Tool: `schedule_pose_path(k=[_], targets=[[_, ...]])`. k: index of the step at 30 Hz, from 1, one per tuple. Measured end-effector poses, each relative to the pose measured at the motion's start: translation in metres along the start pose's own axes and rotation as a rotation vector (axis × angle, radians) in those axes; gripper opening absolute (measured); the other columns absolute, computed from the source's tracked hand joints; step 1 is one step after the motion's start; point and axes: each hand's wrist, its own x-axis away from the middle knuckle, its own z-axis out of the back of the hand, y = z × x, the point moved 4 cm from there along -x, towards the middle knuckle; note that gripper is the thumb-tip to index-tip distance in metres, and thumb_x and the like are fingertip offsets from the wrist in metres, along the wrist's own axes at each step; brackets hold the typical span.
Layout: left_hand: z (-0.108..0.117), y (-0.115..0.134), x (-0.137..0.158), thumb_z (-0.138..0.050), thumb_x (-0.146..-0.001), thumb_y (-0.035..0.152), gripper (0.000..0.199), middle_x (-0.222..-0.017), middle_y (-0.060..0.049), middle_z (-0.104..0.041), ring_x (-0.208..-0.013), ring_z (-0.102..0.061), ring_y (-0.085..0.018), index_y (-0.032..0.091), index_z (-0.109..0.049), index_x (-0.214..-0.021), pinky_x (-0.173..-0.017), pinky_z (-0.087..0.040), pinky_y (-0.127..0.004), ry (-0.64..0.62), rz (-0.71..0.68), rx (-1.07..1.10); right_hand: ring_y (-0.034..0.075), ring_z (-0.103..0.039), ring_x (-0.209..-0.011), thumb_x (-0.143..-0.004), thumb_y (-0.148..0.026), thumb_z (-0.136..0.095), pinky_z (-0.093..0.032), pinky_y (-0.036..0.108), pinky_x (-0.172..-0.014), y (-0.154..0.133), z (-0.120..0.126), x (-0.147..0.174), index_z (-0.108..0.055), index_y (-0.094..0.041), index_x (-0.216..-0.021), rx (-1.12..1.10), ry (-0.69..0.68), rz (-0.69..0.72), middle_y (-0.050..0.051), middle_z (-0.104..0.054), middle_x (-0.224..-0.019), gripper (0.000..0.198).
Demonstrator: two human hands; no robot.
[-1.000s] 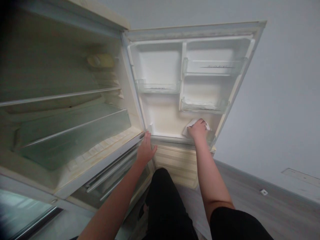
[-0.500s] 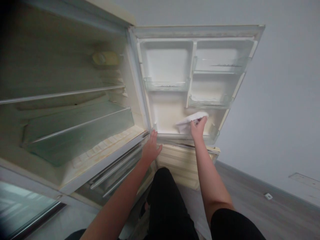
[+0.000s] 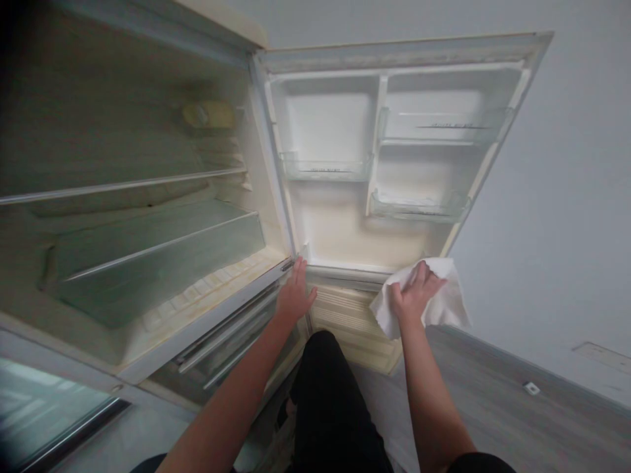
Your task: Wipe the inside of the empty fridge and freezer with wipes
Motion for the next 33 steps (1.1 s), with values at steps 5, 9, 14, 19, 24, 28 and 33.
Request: schedule_pose_path(k=[5, 9, 14, 19, 24, 28, 33], targets=[[0.000, -0.001, 0.001, -0.061, -0.090, 0.028, 0.079, -0.173, -0.018, -0.031, -0.135, -0.062, -0.035, 0.012, -0.033, -0.162, -0.093, -0.060, -0.039, -0.003, 0.014, 0.001, 0.045, -0.013, -0.159, -0.086, -0.051, -0.046, -0.021, 0.074, -0.121, 0.012, -0.018, 0.010, -0.036, -0.013, -0.159, 0.067, 0.032, -0.051, 0.026, -0.025, -0.163, 0.082], [-0.001, 0.001, -0.001, -0.061, -0.091, 0.027, 0.079, -0.173, -0.017, -0.030, -0.137, -0.060, -0.035, 0.012, -0.032, -0.162, -0.099, -0.058, -0.041, 0.002, -0.004, 0.028, 0.038, -0.016, -0.160, -0.095, -0.041, -0.028, -0.020, 0.067, -0.126, 0.017, -0.027, 0.012, -0.017, -0.010, -0.165, -0.009, 0.108, -0.240, 0.028, -0.023, -0.165, 0.077], [-0.006, 0.004, -0.004, -0.060, -0.092, 0.028, 0.080, -0.173, -0.017, -0.031, -0.139, -0.059, -0.036, 0.013, -0.030, -0.164, -0.100, -0.059, -0.043, 0.011, -0.016, 0.035, 0.040, -0.009, -0.161, -0.097, -0.035, -0.020, -0.011, 0.069, -0.127, -0.002, -0.055, 0.022, -0.014, -0.002, -0.166, -0.102, 0.037, -0.431, 0.033, -0.018, -0.165, 0.076], [-0.008, 0.005, -0.004, -0.059, -0.092, 0.029, 0.079, -0.173, -0.016, -0.031, -0.134, -0.063, -0.035, 0.013, -0.031, -0.164, -0.095, -0.060, -0.040, 0.013, -0.004, 0.022, 0.046, -0.009, -0.160, -0.102, -0.042, -0.029, -0.009, 0.079, -0.120, -0.071, -0.076, 0.031, -0.049, -0.005, -0.154, -0.032, -0.120, -0.130, 0.029, -0.043, -0.148, 0.067], [-0.007, 0.003, -0.003, -0.057, -0.093, 0.030, 0.079, -0.174, -0.017, -0.029, -0.142, -0.057, -0.035, 0.013, -0.028, -0.164, -0.098, -0.059, -0.041, 0.001, -0.020, 0.040, 0.042, -0.021, -0.159, -0.105, -0.035, -0.039, -0.011, 0.077, -0.122, -0.140, -0.088, 0.050, -0.061, -0.018, -0.149, -0.057, -0.329, 0.267, 0.020, -0.056, -0.143, 0.052], [-0.007, 0.000, -0.003, -0.052, -0.096, 0.030, 0.079, -0.174, -0.019, -0.028, -0.151, -0.048, -0.032, 0.013, -0.022, -0.166, -0.106, -0.055, -0.041, -0.008, -0.060, 0.113, 0.033, -0.038, -0.153, -0.106, -0.026, -0.040, -0.020, 0.062, -0.127, -0.182, -0.093, 0.056, -0.053, -0.020, -0.157, -0.109, -0.492, 0.565, 0.016, -0.058, -0.150, 0.053], [-0.002, -0.010, -0.004, -0.057, -0.091, 0.028, 0.084, -0.173, -0.021, -0.030, -0.147, -0.053, -0.033, 0.012, -0.022, -0.166, -0.105, -0.056, -0.041, -0.065, -0.058, 0.075, 0.028, -0.054, -0.140, -0.104, -0.019, -0.040, -0.033, 0.047, -0.125, -0.222, -0.100, 0.038, -0.054, -0.008, -0.153, -0.082, -0.643, 0.719, 0.019, -0.060, -0.150, 0.052]])
